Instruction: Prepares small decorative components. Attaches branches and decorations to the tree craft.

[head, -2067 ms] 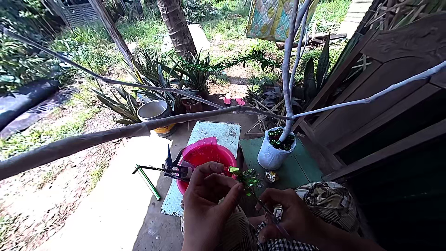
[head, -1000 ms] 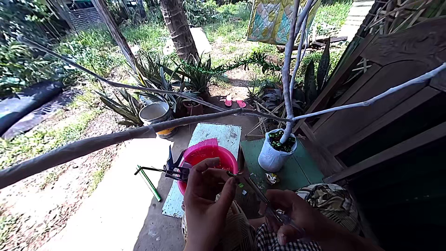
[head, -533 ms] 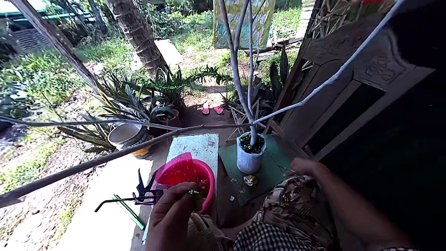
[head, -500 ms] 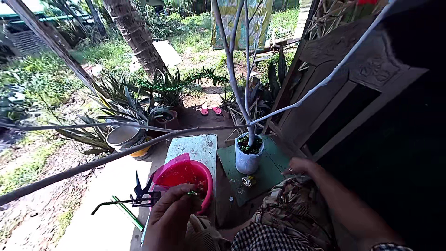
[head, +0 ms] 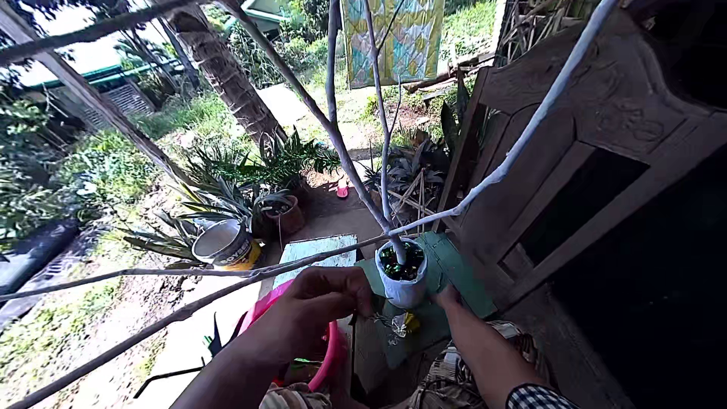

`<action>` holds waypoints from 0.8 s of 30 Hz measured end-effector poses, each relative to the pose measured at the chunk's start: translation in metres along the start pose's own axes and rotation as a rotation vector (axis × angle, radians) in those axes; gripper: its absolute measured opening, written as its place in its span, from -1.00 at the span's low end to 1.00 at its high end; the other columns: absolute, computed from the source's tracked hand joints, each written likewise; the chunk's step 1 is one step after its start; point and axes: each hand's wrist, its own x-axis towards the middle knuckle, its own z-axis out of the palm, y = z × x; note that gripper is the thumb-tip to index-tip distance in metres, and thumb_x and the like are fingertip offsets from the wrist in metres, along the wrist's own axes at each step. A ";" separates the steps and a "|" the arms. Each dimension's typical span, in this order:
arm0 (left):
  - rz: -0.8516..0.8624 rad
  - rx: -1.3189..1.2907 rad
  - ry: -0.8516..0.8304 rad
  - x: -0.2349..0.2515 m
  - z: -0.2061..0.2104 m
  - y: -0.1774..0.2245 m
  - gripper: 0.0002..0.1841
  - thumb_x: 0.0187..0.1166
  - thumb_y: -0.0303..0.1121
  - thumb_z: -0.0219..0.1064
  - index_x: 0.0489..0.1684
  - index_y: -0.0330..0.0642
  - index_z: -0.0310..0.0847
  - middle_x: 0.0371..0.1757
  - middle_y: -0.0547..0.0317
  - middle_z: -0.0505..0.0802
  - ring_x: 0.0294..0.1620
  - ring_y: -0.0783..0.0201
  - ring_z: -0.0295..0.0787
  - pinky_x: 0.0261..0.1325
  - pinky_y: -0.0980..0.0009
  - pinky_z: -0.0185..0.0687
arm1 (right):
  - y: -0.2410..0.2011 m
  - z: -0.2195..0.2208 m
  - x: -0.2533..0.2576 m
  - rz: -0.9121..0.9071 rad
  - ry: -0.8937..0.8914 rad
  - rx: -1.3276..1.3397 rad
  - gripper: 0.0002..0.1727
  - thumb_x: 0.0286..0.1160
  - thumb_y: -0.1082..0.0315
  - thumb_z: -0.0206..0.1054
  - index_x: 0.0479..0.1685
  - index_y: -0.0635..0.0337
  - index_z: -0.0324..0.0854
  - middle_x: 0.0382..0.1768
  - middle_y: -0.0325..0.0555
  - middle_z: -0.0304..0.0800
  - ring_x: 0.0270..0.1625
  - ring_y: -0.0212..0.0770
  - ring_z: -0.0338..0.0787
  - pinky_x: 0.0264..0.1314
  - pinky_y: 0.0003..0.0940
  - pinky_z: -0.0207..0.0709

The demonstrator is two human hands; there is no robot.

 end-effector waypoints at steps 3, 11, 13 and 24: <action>0.057 -0.026 0.014 0.018 -0.004 -0.011 -0.73 0.59 -0.32 0.16 -0.40 0.14 0.81 -0.19 0.50 0.82 0.01 0.53 0.73 0.20 0.50 0.61 | 0.002 -0.004 0.004 -0.010 -0.163 -0.025 -0.14 0.37 0.22 0.60 0.61 0.50 0.31 0.47 0.36 0.56 0.47 0.11 0.67 0.53 -0.05 0.52; 0.125 -0.158 0.202 0.007 -0.011 -0.059 -0.76 0.51 -0.29 0.23 -0.50 0.18 0.82 -0.25 0.47 0.84 -0.02 0.45 0.80 0.25 0.33 0.70 | -0.027 -0.089 -0.039 -0.131 -0.315 -0.043 -0.40 0.66 0.02 0.36 0.37 0.40 0.56 0.11 0.20 0.68 -0.04 -0.07 0.66 0.13 -0.11 0.53; 0.106 -0.177 0.233 0.001 -0.013 -0.057 -0.76 0.50 -0.32 0.24 -0.51 0.15 0.81 -0.28 0.44 0.82 -0.07 0.44 0.80 0.26 0.26 0.74 | -0.036 -0.132 -0.082 -0.489 -0.487 0.066 -0.63 0.74 0.08 0.27 -0.12 0.28 0.65 -0.41 -0.23 0.66 -0.52 -0.44 0.56 -0.38 -0.48 0.51; 0.215 -0.091 0.200 -0.020 -0.005 -0.059 -0.79 0.56 -0.26 0.26 -0.43 0.17 0.82 -0.27 0.50 0.80 -0.08 0.51 0.76 0.20 0.37 0.71 | -0.085 -0.122 -0.272 -1.201 -0.697 0.802 -0.45 0.51 0.14 0.43 0.44 0.16 0.47 0.11 -0.12 0.89 0.13 -0.25 0.88 0.25 -0.28 0.71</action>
